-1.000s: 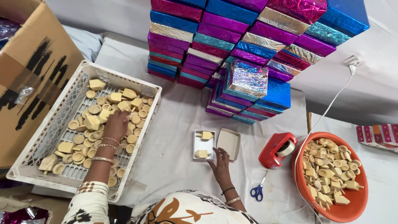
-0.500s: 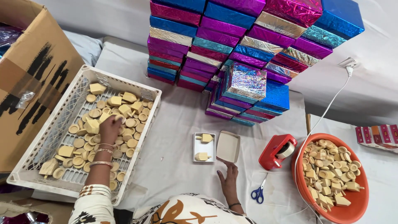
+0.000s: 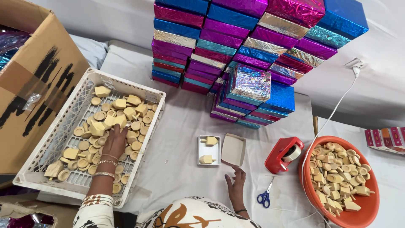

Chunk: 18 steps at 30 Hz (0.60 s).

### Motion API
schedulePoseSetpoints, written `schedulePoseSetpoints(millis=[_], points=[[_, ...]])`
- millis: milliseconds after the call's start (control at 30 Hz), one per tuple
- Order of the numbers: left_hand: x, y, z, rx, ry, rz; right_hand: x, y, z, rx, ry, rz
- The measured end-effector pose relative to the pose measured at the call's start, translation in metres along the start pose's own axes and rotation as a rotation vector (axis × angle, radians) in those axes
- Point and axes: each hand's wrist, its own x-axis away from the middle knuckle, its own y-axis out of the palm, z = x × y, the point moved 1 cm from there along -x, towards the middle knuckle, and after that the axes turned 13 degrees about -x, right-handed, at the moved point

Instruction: The person places wooden pieces into a small box, closes it, and wraps it in shiny foil paper. They use a tape dispenser to secure the wrapping and place the finished gift on a stack of other wrapped boxes.

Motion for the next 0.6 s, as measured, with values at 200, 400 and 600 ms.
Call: schedulePoseSetpoints(millis=[200, 400, 600], points=[[-0.002, -0.004, -0.009, 0.08, -0.058, 0.023, 0.007, -0.007, 0.003, -0.037, 0.048, 0.027], [-0.002, -0.044, 0.013, 0.758, -0.39, 0.123, 0.007, -0.021, -0.001, -0.162, 0.088, 0.042], [0.014, -0.061, 0.133, 1.34, -0.158, -0.097, -0.025, -0.006, -0.031, -0.697, 0.11, -0.107]])
